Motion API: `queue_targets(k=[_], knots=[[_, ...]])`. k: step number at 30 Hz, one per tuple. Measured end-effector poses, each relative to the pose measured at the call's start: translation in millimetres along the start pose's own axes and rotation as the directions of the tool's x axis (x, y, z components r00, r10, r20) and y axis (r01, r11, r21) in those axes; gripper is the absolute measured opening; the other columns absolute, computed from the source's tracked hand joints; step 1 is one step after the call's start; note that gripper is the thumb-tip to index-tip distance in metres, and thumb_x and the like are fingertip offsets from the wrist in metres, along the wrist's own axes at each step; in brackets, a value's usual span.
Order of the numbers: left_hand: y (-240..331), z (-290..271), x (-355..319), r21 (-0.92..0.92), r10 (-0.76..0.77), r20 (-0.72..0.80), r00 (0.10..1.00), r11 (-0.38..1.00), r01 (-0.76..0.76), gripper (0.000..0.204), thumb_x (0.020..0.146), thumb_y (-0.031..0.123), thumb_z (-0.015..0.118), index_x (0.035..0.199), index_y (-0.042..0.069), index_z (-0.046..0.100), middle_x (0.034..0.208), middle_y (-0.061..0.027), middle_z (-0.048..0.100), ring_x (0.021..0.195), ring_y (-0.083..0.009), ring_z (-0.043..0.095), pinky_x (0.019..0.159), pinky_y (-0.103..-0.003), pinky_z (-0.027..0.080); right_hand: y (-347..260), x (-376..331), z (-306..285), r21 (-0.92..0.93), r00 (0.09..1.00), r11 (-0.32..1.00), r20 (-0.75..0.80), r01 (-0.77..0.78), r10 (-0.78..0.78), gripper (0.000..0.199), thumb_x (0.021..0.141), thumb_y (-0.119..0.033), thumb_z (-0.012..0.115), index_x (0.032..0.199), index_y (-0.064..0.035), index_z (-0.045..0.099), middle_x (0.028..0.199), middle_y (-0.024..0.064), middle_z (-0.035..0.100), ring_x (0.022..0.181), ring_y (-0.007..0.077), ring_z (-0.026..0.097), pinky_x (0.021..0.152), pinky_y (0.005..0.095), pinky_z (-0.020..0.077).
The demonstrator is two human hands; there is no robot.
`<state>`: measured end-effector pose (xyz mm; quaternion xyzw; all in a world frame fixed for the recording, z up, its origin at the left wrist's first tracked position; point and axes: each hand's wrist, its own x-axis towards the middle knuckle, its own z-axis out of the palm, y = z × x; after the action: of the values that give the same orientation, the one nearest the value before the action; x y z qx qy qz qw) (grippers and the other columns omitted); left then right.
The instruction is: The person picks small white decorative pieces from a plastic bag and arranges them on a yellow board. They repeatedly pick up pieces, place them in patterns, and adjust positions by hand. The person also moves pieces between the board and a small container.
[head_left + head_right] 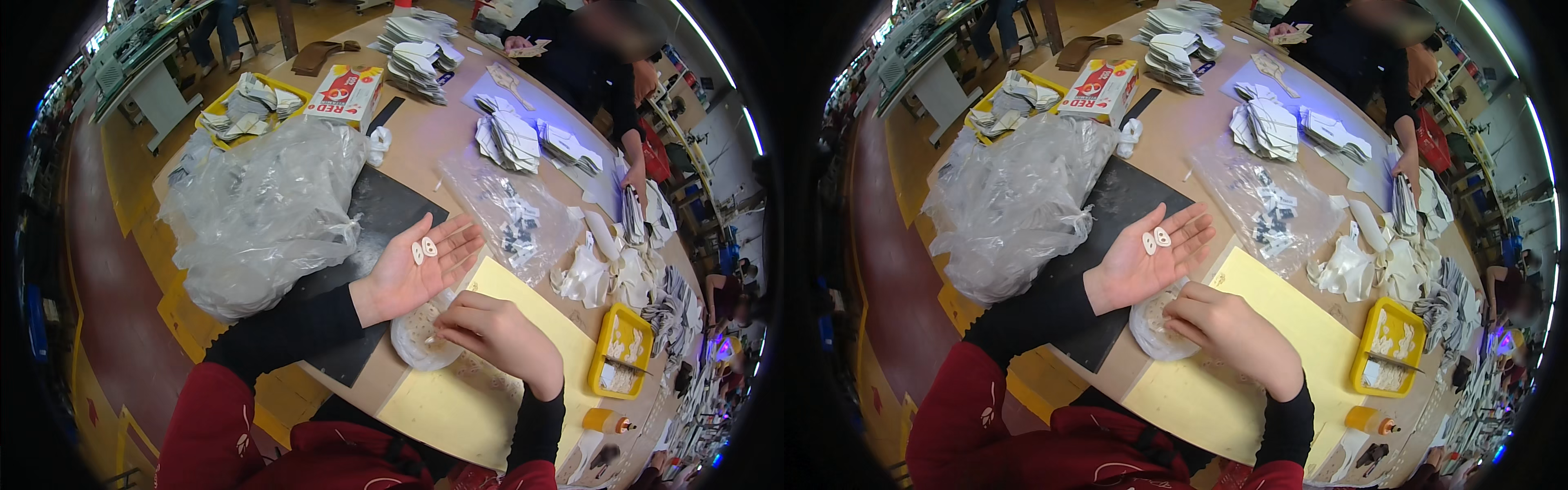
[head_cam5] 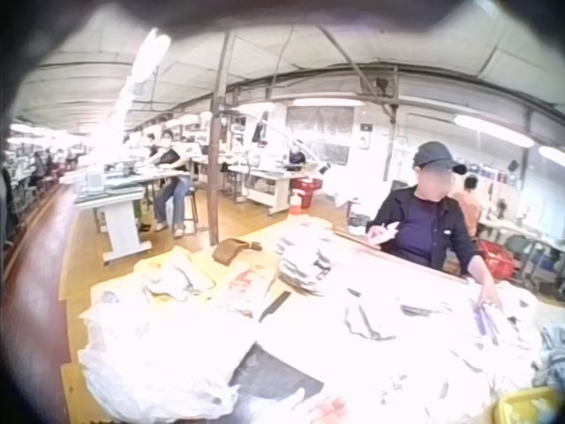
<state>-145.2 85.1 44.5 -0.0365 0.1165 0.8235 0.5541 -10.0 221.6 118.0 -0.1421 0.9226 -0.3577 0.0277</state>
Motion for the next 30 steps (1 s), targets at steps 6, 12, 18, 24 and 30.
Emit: queue_targets(k=[6, 12, 18, 24, 30], knots=[[3, -7, -3, 0.105, 0.004, 0.095, 0.996, 0.994, -0.014, 0.055, 0.112, 0.043, 0.037, 0.151, 0.005, 0.046, 0.132, -0.0099, 0.062, 0.127, -0.0218, 0.057, 0.111, -0.039, 0.045, -38, -21, -25, -0.195, 0.975, 0.98, -0.222, -0.035, -0.01, 0.023, 0.084, -0.01, 0.079, 0.105, -0.0021, 0.074, 0.092, 0.0121, 0.068, 0.077, 0.0294, 0.069, 0.069, 0.0369, 0.0556], [-9, 6, -9, 0.644, -0.151, 0.119, 0.981, 0.764, 0.04, 0.05, 0.112, 0.038, 0.041, 0.143, 0.002, 0.054, 0.108, -0.0101, 0.07, 0.108, -0.0176, 0.066, 0.105, -0.036, 0.048, -41, -123, -36, -0.046, 0.821, 0.984, -0.558, -0.173, 0.118, 0.019, 0.075, 0.004, 0.077, 0.094, 0.002, 0.075, 0.083, 0.0118, 0.071, 0.075, 0.0254, 0.069, 0.066, 0.0328, 0.0531], [-18, 4, -17, 0.974, -0.234, 0.146, 0.961, 0.206, -0.098, 0.035, 0.11, 0.021, 0.048, 0.13, -0.002, 0.064, 0.086, -0.0057, 0.074, 0.092, -0.0116, 0.069, 0.094, -0.031, 0.05, 17, -181, 51, 0.095, 0.639, 0.737, -0.431, -0.669, 0.637, 0.062, 0.084, -0.008, 0.079, 0.141, -0.0032, 0.056, 0.139, 0.0192, 0.057, 0.125, 0.0312, 0.057, 0.102, 0.0404, 0.049], [-14, 11, -13, 0.956, -0.147, 0.164, 0.975, 0.268, -0.12, 0.035, 0.11, 0.019, 0.047, 0.128, -0.006, 0.065, 0.086, -0.0107, 0.077, 0.093, -0.0155, 0.071, 0.094, -0.032, 0.051, 11, -188, 114, -0.029, 0.615, 0.735, -0.57, -0.677, 0.544, 0.042, 0.089, -0.007, 0.074, 0.131, -0.0018, 0.065, 0.139, 0.0176, 0.058, 0.127, 0.036, 0.056, 0.106, 0.0418, 0.0476], [-8, 16, -15, 0.951, -0.069, 0.139, 0.988, 0.287, -0.114, 0.034, 0.109, 0.019, 0.047, 0.123, -0.006, 0.065, 0.086, -0.0116, 0.076, 0.093, -0.0169, 0.071, 0.093, -0.032, 0.051, 11, -185, 117, 0.202, 0.502, 0.723, -0.598, -0.66, 0.625, 0.027, 0.089, -0.001, 0.074, 0.116, 0.0007, 0.071, 0.119, 0.0132, 0.065, 0.103, 0.028, 0.066, 0.088, 0.0348, 0.0556]])
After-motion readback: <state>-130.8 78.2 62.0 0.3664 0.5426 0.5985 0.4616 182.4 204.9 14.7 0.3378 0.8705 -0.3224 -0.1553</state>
